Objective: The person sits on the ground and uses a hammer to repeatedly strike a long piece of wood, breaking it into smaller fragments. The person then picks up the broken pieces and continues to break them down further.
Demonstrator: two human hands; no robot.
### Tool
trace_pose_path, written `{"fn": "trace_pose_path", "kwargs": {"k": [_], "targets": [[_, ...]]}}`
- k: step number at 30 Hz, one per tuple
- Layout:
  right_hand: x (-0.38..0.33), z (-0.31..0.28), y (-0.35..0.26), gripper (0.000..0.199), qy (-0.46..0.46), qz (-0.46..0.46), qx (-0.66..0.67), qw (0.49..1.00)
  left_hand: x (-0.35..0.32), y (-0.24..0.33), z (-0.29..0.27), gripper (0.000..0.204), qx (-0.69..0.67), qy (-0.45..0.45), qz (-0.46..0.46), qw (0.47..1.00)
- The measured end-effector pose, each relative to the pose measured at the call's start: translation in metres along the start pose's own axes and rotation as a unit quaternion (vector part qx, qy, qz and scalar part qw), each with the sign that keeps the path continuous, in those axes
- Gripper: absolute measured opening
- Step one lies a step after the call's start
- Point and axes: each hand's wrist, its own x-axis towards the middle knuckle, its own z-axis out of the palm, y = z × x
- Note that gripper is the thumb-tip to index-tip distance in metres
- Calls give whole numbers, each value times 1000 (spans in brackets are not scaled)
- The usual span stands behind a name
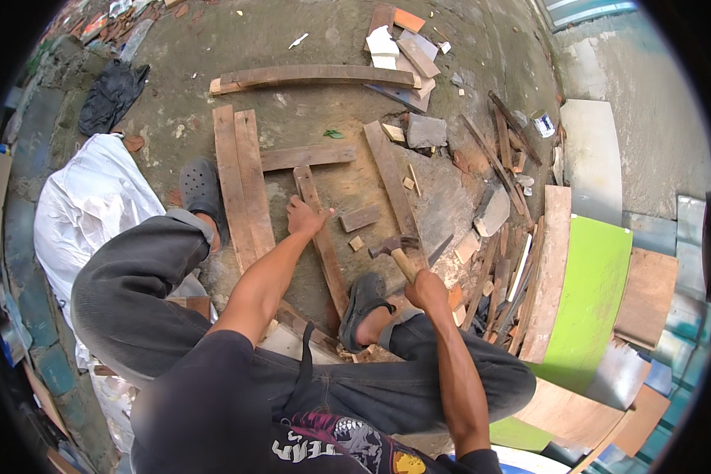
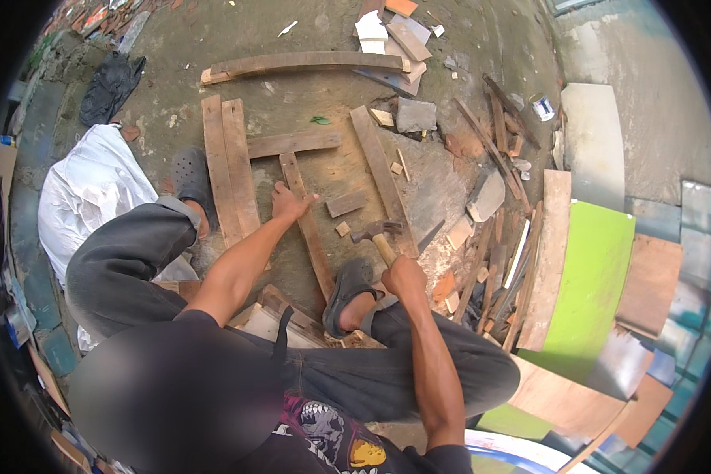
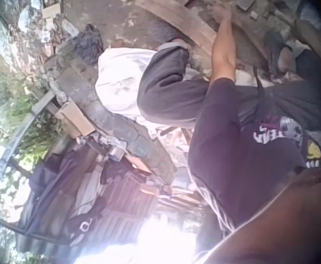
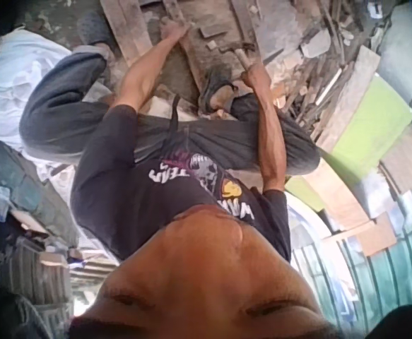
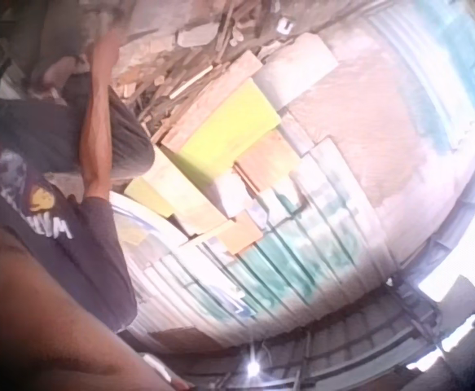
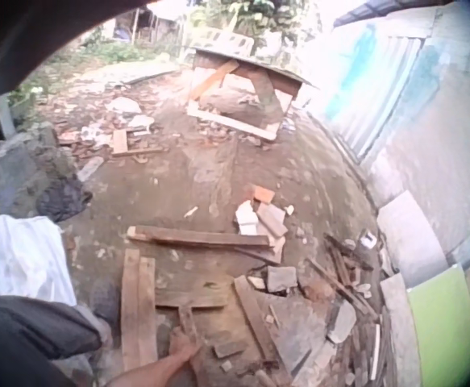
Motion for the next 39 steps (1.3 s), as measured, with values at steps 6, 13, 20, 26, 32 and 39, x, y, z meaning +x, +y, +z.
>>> {"fn": "trace_pose_path", "kwargs": {"k": [6,13,20,26,32,39], "targets": [[-4,13,11,40,-34,-40,4,999,6,-13,5,91,-63,-75,-54,994],[-11,11,-1,46,-82,-53,-33,995,12,-48,21,74,-354,-98,-9,930],[-3,24,12,47,-54,-48,-6,997,15,-48,39,45,-471,-87,33,877],[5,28,21,47,-23,-6,59,998,-9,-20,34,61,-530,-37,50,846],[9,11,4,48,-54,8,154,986,-5,-26,20,73,-438,-117,53,890],[9,22,2,55,-6,-21,211,977,-2,-11,15,67,-386,-32,121,914]]}}
